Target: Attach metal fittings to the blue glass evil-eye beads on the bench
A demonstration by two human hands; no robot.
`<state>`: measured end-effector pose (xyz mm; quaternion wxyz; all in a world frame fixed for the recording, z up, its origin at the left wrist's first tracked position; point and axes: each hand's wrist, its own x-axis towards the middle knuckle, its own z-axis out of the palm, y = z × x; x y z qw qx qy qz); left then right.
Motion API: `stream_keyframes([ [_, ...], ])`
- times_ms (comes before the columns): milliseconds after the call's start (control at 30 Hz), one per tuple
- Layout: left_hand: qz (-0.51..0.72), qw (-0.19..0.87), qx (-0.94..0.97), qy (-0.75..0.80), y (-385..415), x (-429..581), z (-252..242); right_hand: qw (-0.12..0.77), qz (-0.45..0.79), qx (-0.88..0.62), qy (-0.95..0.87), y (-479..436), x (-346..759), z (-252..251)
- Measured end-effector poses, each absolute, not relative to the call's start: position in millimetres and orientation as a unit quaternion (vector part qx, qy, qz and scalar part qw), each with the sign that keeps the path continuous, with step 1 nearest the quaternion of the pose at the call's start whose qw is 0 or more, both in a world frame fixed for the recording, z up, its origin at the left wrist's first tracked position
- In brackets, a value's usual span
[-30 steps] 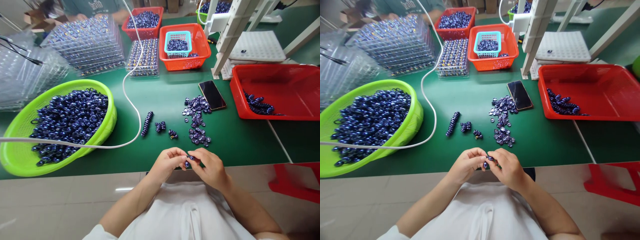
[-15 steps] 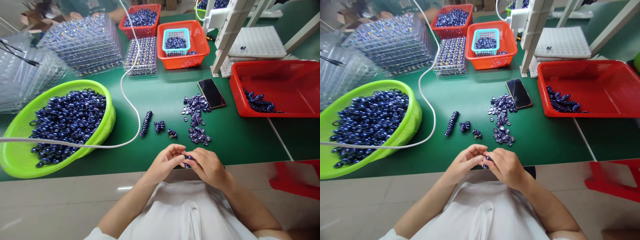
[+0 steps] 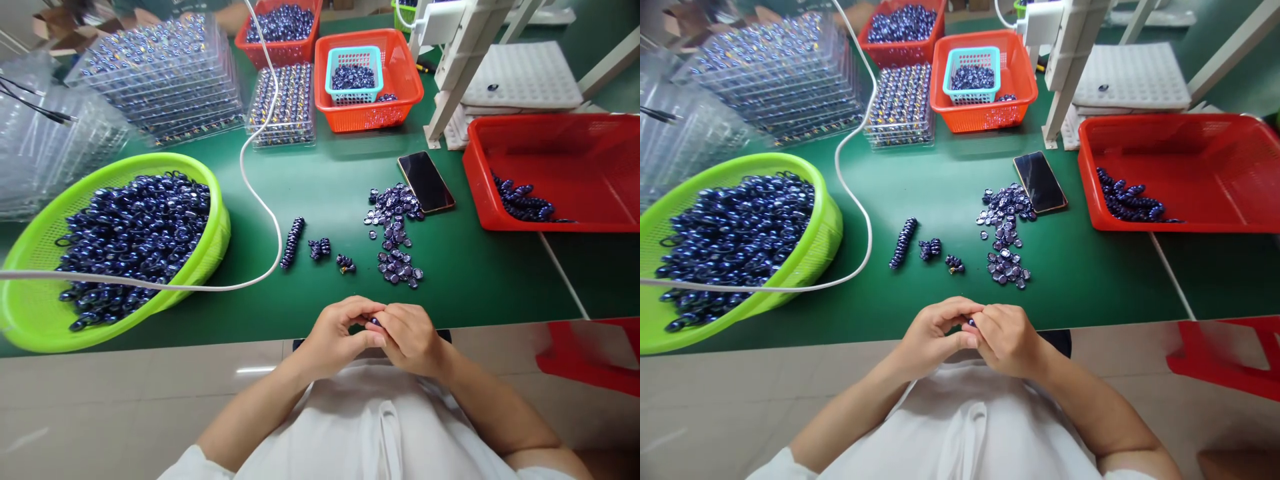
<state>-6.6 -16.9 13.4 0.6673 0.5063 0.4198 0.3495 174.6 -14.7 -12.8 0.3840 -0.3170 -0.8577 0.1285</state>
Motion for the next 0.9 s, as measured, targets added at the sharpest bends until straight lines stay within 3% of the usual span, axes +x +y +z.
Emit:
stream_keyframes([
  [500,0.365,0.708,0.413,0.441,-24.1,-15.4,-3.7,0.379,0.202,-0.348,-0.833,-18.3,162.2,-25.1],
  [767,0.403,0.524,0.559,0.501,-15.6,-57.7,31.9,0.292,0.373,-0.289,-0.832,-9.5,144.5,-4.3],
  [900,0.447,0.32,0.574,0.607,-5.6,-110.0,53.9,0.336,0.355,-0.311,-0.815,-9.4,148.1,-2.8],
])
